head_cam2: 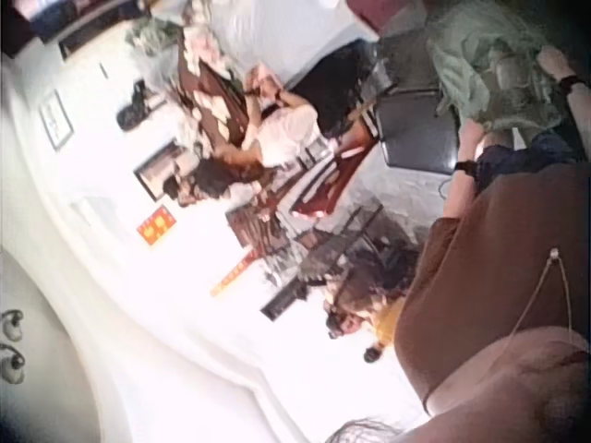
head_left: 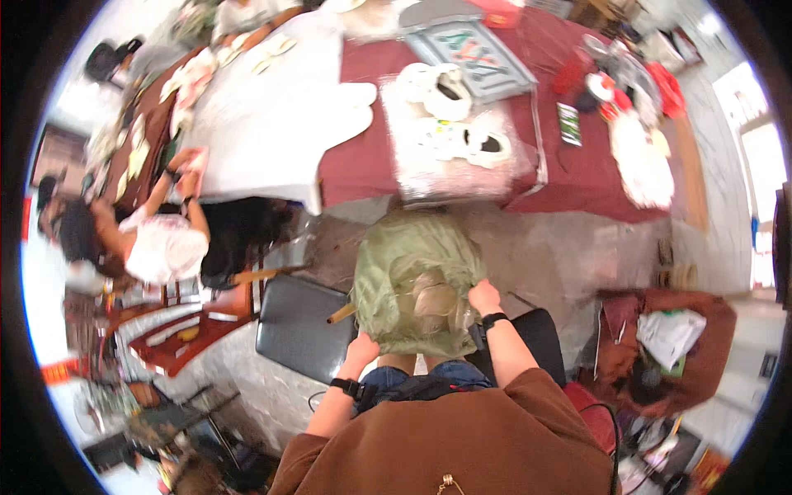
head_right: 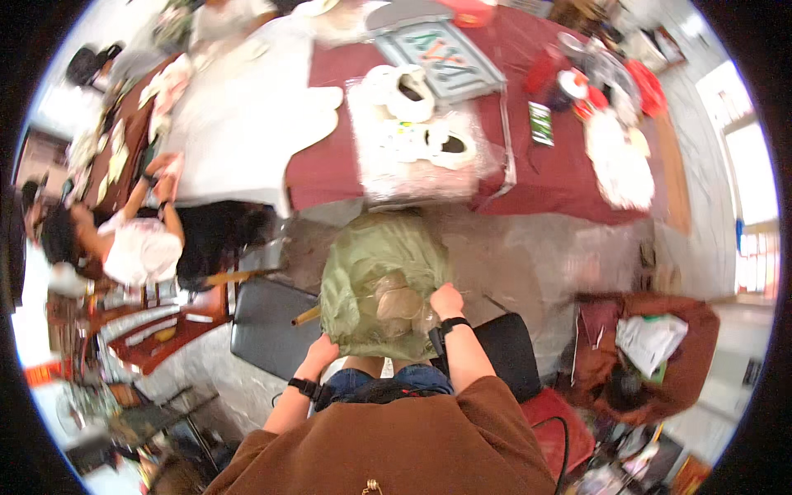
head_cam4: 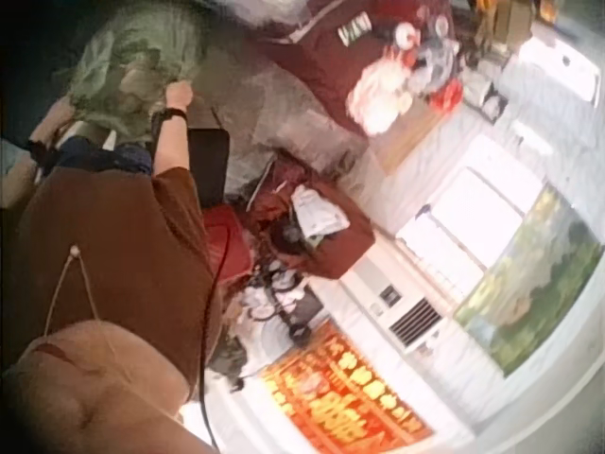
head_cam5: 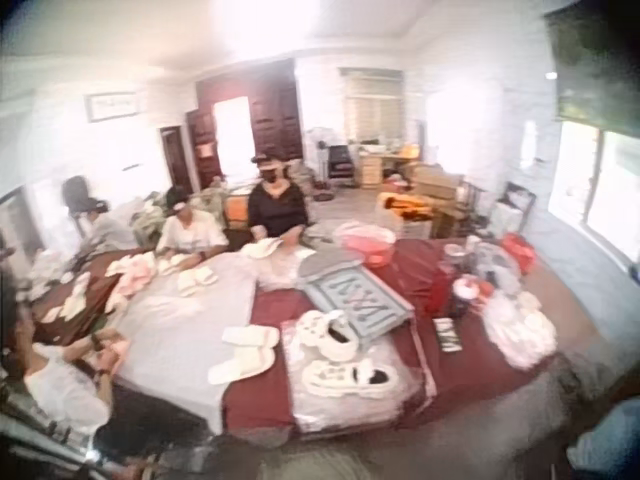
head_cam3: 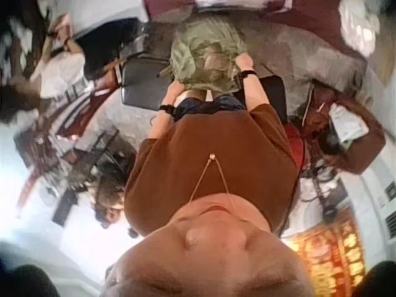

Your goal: Packing pairs of sandals into plastic bags in a shoe manufacturing facility.

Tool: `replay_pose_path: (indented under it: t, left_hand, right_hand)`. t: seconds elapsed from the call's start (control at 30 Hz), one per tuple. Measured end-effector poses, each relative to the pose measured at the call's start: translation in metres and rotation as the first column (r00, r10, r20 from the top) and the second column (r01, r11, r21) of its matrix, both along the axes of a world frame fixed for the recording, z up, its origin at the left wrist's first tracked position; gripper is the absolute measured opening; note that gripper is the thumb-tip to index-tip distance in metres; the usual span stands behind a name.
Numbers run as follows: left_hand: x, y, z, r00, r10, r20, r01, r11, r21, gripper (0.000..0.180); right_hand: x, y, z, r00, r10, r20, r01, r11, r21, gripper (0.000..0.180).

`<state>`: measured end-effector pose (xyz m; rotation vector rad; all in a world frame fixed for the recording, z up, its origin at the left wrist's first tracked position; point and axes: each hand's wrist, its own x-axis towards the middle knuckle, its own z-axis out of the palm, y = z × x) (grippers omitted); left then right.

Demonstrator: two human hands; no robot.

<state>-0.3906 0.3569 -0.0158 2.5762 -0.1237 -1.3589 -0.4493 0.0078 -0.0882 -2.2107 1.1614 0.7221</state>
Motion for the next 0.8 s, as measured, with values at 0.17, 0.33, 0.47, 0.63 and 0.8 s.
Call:
replay_pose_path:
  t: [0.17, 0.33, 0.47, 0.63, 0.8]
  left_hand:
    - [0.014, 0.005, 0.004, 0.999, -0.037, -0.013, 0.038, 0.999, 0.019, 0.046]
    - [0.026, 0.007, -0.005, 0.987, -0.153, -0.039, 0.154, 0.988, 0.009, 0.048]
    - [0.029, 0.006, 0.012, 0.993, -0.112, -0.046, 0.11, 0.993, -0.042, 0.047]
    - [0.027, 0.022, -0.006, 0.995, -0.1, -0.029, 0.098, 0.992, -0.079, 0.047]
    - [0.028, 0.014, -0.014, 0.989, -0.139, -0.051, 0.132, 0.984, -0.119, 0.052]
  right_hand:
    - [0.006, 0.027, 0.0, 0.998, -0.047, 0.037, 0.048, 0.999, -0.017, 0.039]
    - [0.006, 0.039, -0.018, 0.976, -0.169, 0.14, 0.176, 0.983, -0.042, 0.035]
    - [0.015, 0.052, -0.021, 0.965, -0.195, 0.175, 0.209, 0.975, -0.069, 0.036]
    - [0.016, 0.057, -0.018, 0.977, -0.178, 0.118, 0.188, 0.978, -0.085, 0.036]
    - [0.015, 0.047, -0.012, 0.979, -0.165, 0.12, 0.174, 0.983, -0.066, 0.037]
